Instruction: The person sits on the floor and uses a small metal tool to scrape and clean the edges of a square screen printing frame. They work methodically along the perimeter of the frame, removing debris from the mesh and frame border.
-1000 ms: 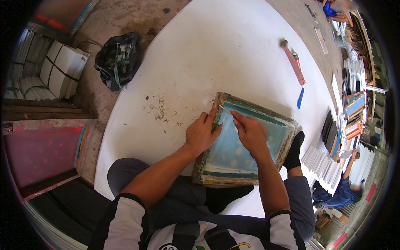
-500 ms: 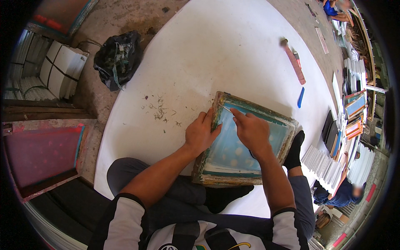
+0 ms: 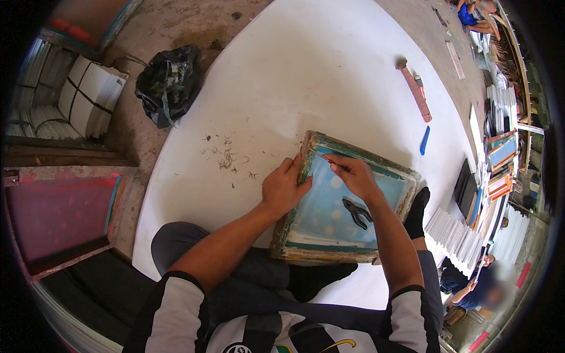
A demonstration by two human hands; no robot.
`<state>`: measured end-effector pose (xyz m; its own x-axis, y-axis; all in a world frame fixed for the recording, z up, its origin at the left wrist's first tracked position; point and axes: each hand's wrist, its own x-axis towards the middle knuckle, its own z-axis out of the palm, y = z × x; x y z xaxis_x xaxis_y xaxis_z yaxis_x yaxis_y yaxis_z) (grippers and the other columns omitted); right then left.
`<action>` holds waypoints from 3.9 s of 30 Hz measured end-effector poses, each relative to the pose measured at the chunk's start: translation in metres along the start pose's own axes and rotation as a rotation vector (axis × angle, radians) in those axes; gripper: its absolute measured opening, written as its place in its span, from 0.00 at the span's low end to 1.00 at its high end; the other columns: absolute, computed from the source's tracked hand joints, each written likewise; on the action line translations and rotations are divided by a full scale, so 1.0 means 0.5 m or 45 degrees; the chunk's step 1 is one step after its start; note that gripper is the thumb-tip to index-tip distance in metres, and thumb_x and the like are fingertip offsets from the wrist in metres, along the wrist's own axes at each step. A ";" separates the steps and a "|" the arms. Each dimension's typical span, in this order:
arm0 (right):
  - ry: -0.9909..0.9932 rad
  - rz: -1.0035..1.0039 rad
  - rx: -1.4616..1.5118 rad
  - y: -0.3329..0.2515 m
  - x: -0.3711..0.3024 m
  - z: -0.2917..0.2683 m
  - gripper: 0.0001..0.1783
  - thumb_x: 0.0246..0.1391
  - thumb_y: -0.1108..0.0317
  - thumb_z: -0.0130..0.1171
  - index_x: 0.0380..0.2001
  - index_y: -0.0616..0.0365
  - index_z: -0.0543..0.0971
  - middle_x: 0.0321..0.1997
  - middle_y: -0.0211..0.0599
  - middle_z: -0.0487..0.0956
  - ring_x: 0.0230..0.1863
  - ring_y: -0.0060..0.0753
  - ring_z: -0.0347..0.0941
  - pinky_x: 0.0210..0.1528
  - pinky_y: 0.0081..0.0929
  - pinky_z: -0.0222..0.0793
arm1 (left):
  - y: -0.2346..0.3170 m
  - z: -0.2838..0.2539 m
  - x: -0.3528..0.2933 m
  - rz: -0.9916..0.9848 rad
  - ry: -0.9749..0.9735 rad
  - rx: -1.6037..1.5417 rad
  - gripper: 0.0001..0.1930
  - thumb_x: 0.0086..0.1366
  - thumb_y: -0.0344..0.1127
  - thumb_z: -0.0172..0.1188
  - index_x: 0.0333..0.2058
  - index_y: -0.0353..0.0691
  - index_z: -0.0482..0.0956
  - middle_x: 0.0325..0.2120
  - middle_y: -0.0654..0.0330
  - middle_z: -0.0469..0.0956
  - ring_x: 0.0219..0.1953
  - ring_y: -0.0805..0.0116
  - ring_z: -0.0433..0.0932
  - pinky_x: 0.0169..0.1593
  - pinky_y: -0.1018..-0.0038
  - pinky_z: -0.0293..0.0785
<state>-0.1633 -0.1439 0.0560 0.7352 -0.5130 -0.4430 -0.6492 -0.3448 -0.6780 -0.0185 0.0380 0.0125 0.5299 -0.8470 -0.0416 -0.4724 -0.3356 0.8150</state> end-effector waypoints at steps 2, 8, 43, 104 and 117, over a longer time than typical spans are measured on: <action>-0.023 0.043 -0.085 -0.028 0.000 -0.009 0.19 0.69 0.58 0.58 0.57 0.56 0.82 0.36 0.32 0.84 0.34 0.26 0.75 0.42 0.28 0.72 | -0.002 -0.002 -0.001 0.019 0.017 0.021 0.34 0.59 0.44 0.69 0.60 0.28 0.75 0.38 0.55 0.77 0.33 0.58 0.82 0.34 0.67 0.80; -0.059 0.076 0.272 0.026 0.007 0.009 0.18 0.70 0.56 0.56 0.40 0.62 0.82 0.22 0.25 0.70 0.24 0.20 0.64 0.27 0.23 0.62 | 0.000 0.001 0.000 0.032 0.011 0.011 0.34 0.59 0.43 0.69 0.59 0.27 0.76 0.38 0.55 0.78 0.32 0.59 0.82 0.33 0.68 0.79; 0.128 0.036 -0.738 -0.141 -0.068 0.012 0.20 0.68 0.56 0.55 0.61 0.31 0.79 0.29 0.44 0.82 0.32 0.50 0.82 0.35 0.47 0.77 | 0.012 -0.013 -0.004 -0.081 -0.212 0.109 0.36 0.63 0.45 0.65 0.62 0.24 0.70 0.44 0.48 0.76 0.40 0.53 0.82 0.40 0.63 0.82; 0.148 -0.210 0.006 -0.126 -0.133 0.124 0.19 0.67 0.52 0.57 0.55 0.49 0.82 0.40 0.41 0.87 0.40 0.48 0.83 0.44 0.41 0.76 | -0.005 -0.155 -0.013 -0.290 -0.380 -0.617 0.25 0.70 0.48 0.65 0.55 0.33 0.80 0.37 0.52 0.85 0.35 0.69 0.82 0.44 0.70 0.80; 0.289 0.022 -0.220 -0.091 -0.139 0.059 0.19 0.68 0.55 0.54 0.60 0.38 0.79 0.43 0.44 0.84 0.45 0.53 0.81 0.48 0.47 0.75 | -0.007 -0.169 -0.009 -0.270 -0.194 0.610 0.22 0.67 0.52 0.64 0.49 0.40 0.85 0.36 0.52 0.82 0.39 0.50 0.83 0.43 0.57 0.79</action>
<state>-0.1792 -0.0697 0.1003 0.6739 -0.6760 -0.2981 -0.6993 -0.4532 -0.5528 0.0405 0.0778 0.0588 0.5572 -0.7787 -0.2885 -0.6534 -0.6255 0.4264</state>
